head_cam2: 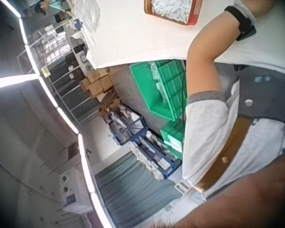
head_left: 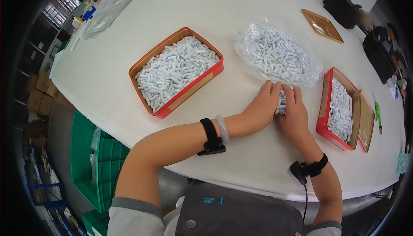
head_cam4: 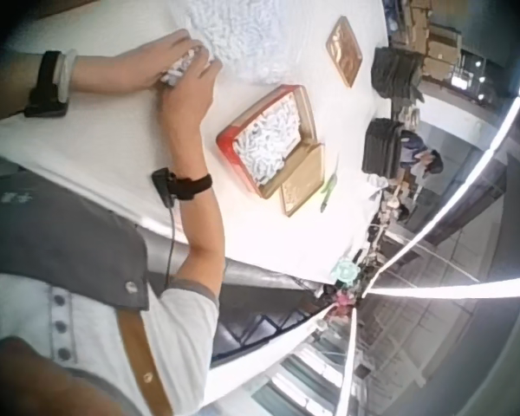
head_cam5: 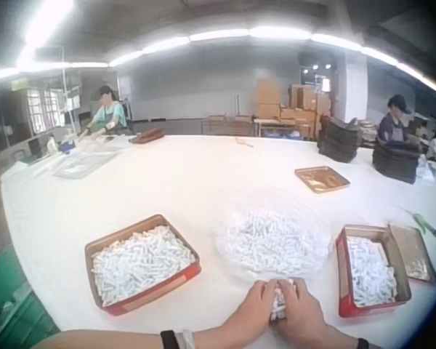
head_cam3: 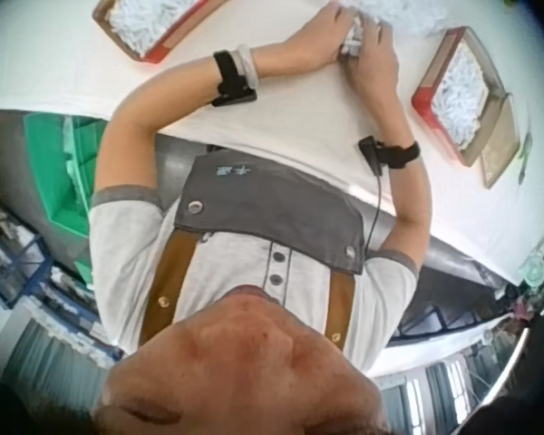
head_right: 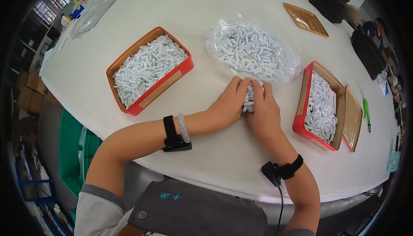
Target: Sorting and inspecting small white plastic L-shaped connectors.
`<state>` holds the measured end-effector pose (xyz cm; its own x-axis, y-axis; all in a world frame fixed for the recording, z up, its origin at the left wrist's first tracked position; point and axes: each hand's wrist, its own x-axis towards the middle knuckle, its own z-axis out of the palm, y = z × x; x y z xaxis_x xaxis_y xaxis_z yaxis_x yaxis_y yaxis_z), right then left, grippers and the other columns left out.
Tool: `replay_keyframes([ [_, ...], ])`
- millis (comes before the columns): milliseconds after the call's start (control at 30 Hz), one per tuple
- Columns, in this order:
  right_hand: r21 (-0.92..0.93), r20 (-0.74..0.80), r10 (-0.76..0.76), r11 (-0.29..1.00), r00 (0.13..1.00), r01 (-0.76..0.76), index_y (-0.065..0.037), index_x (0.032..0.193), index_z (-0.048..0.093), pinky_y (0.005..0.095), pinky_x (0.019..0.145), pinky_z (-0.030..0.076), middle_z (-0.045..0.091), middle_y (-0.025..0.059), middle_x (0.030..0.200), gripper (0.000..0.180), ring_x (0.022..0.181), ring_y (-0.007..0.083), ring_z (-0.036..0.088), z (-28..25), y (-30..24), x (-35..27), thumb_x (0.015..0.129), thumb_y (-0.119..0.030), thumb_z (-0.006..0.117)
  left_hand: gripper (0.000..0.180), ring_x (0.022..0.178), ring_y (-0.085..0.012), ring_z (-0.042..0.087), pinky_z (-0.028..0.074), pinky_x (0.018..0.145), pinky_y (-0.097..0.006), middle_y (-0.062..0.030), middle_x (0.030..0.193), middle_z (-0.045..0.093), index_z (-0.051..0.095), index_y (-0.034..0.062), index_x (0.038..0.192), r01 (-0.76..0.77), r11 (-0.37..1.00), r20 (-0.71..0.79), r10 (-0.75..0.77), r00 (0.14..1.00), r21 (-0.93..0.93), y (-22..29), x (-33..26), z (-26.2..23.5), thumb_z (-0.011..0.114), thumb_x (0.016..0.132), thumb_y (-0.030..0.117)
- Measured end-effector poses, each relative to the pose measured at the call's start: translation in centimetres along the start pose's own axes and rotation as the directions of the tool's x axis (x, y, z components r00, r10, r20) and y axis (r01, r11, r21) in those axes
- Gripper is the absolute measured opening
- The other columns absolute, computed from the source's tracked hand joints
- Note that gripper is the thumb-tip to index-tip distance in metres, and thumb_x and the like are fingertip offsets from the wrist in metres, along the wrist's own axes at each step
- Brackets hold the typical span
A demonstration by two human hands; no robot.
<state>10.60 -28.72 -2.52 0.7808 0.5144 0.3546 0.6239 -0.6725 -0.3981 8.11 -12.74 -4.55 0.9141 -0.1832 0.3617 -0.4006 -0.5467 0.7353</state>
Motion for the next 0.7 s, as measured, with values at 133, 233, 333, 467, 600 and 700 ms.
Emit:
replay_keyframes([
  [133, -0.028, 0.008, 0.004, 1.0, 1.0, -0.004, -0.007, 0.142, 0.049, 0.0502, 0.083, 0.056, 0.051, 0.0242, 0.136, 0.078, 0.105, 0.0476, 0.064, 0.0, 2.0, 2.4, 0.069, 0.011, 0.071, 0.071, 0.119, -0.0468, 0.051, 0.049, 0.098, -0.046, -0.0268, 0.128, 0.045, 0.038, -0.0074, 0.144, -0.06, 0.996, 0.003, 0.06, 0.998, 0.069, -1.5, 2.4, 0.1, 0.061, 0.077, -0.016],
  [233, -0.015, 0.007, -0.025, 1.0, 1.0, 0.025, -0.006, 0.143, 0.049, 0.0496, 0.091, 0.054, 0.049, 0.025, 0.14, 0.078, 0.114, 0.0478, 0.06, 0.2, 3.2, 2.3, 0.07, 0.011, 0.07, 0.07, 0.123, -0.0469, 0.049, 0.048, 0.101, -0.046, -0.0272, 0.131, 0.045, 0.04, -0.0063, 0.143, -0.011, 0.999, 0.01, 0.01, 1.0, 0.052, -1.7, 2.9, -0.2, 0.063, 0.077, -0.015],
  [333, -0.012, 0.041, -0.046, 0.999, 0.998, 0.046, -0.006, 0.145, 0.049, 0.0489, 0.101, 0.05, 0.047, 0.0247, 0.145, 0.08, 0.126, 0.0468, 0.054, 0.2, 2.4, 0.2, 0.07, 0.012, 0.07, 0.075, 0.13, -0.0492, 0.045, 0.044, 0.109, -0.049, -0.0299, 0.14, 0.042, 0.038, -0.0054, 0.147, 0.019, 0.999, 0.096, -0.022, 0.995, 0.039, -1.2, 0.4, -0.9, 0.065, 0.078, -0.012],
  [467, 0.023, 0.199, -0.022, 1.0, 0.98, 0.017, -0.008, 0.148, 0.048, 0.0483, 0.109, 0.046, 0.041, 0.0232, 0.153, 0.084, 0.136, 0.044, 0.047, -2.1, -0.3, -0.5, 0.07, 0.012, 0.071, 0.083, 0.143, -0.0529, 0.033, 0.034, 0.118, -0.053, -0.0326, 0.155, 0.032, 0.032, -0.0016, 0.156, -0.104, 0.985, 0.104, 0.09, 0.99, 0.136, -1.2, -2.9, -2.0, 0.072, 0.083, -0.002],
  [600, 0.09, 0.307, 0.044, 0.993, 0.951, -0.075, -0.011, 0.152, 0.045, 0.0479, 0.114, 0.043, 0.036, 0.0221, 0.16, 0.092, 0.142, 0.0432, 0.043, -4.5, -1.7, 0.1, 0.069, 0.009, 0.079, 0.076, 0.148, -0.0478, 0.033, 0.036, 0.118, -0.052, -0.0275, 0.158, 0.035, 0.041, 0.0052, 0.153, -0.102, 0.985, 0.178, 0.076, 0.981, 0.141, 0.4, -4.2, -5.7, 0.078, 0.086, 0.006],
  [700, 0.063, 0.439, 0.096, 0.989, 0.893, -0.137, -0.014, 0.155, 0.044, 0.0474, 0.117, 0.042, 0.03, 0.0191, 0.166, 0.1, 0.149, 0.0409, 0.036, -6.6, -2.7, 0.6, 0.066, 0.002, 0.087, 0.05, 0.13, -0.0375, 0.055, 0.049, 0.104, -0.046, -0.0196, 0.142, 0.054, 0.062, 0.0068, 0.135, -0.186, 0.978, 0.079, 0.179, 0.981, 0.096, 1.4, -5.3, -11.7, 0.077, 0.087, 0.005],
])
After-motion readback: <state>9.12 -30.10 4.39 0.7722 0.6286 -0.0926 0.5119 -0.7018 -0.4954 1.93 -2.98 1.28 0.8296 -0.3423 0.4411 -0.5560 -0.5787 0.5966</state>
